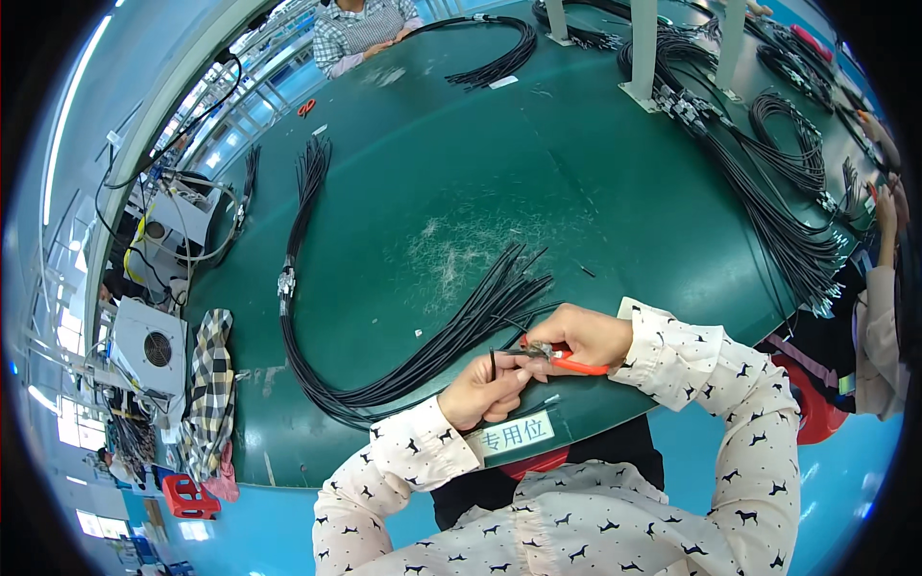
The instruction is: The person strips the ends of wires in a cable bundle using pliers, places the bundle aside, and then strips the wire ends of another cable bundle using the pliers.
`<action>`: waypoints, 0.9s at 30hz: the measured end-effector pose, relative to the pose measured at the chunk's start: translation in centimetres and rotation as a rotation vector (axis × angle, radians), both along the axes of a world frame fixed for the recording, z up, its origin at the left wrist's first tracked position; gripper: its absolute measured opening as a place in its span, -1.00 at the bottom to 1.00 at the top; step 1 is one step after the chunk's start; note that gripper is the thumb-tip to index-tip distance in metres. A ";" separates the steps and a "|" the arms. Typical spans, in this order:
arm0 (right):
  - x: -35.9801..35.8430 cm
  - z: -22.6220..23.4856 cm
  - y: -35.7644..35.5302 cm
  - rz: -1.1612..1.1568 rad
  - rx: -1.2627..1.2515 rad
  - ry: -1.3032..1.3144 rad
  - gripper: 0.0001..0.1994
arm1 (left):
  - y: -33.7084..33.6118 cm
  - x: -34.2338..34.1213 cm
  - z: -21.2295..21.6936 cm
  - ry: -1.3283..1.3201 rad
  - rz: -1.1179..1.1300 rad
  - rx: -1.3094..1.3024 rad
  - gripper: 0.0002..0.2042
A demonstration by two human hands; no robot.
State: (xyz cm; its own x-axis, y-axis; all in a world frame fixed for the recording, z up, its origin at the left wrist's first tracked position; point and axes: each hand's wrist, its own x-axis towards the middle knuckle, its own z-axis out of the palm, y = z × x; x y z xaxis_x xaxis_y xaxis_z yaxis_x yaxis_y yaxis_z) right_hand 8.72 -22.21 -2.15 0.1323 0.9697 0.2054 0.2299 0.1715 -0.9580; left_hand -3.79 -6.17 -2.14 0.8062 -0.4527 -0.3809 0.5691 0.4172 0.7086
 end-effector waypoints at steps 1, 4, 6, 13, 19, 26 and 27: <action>0.1 0.0 -0.1 0.018 -0.016 -0.001 -0.90 | -0.1 0.0 0.1 -0.005 0.008 0.026 -0.80; 0.4 0.8 -0.4 0.045 -0.051 -0.054 -0.91 | -0.3 -0.1 0.2 -0.013 0.019 0.075 -0.79; 0.5 0.8 -0.6 0.061 -0.070 -0.082 -0.91 | -0.4 -0.2 0.2 -0.026 0.023 0.119 -0.79; 0.5 0.1 -0.7 0.063 0.017 -0.055 -0.97 | -0.6 -0.1 1.1 -0.022 0.044 0.219 -0.80; 0.4 0.1 -1.1 0.049 0.027 -0.094 -0.95 | -1.1 -0.1 1.1 -0.031 0.053 0.284 -0.82; 0.1 -0.1 -1.7 0.039 0.005 -0.145 -0.90 | -1.5 -0.5 1.2 -0.051 0.067 0.352 -0.83; 0.0 -0.2 -1.9 0.030 -0.005 -0.147 -0.89 | -1.6 -0.6 1.2 -0.053 0.071 0.352 -0.83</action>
State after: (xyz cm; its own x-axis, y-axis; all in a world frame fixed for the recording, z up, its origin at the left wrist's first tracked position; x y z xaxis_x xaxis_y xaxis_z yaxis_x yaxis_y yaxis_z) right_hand 8.73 -24.07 -2.38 0.0720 0.9738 0.2156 0.3624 0.1758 -0.9153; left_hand -4.37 -7.76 -0.98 0.8537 -0.2429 -0.4607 0.5063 0.1796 0.8435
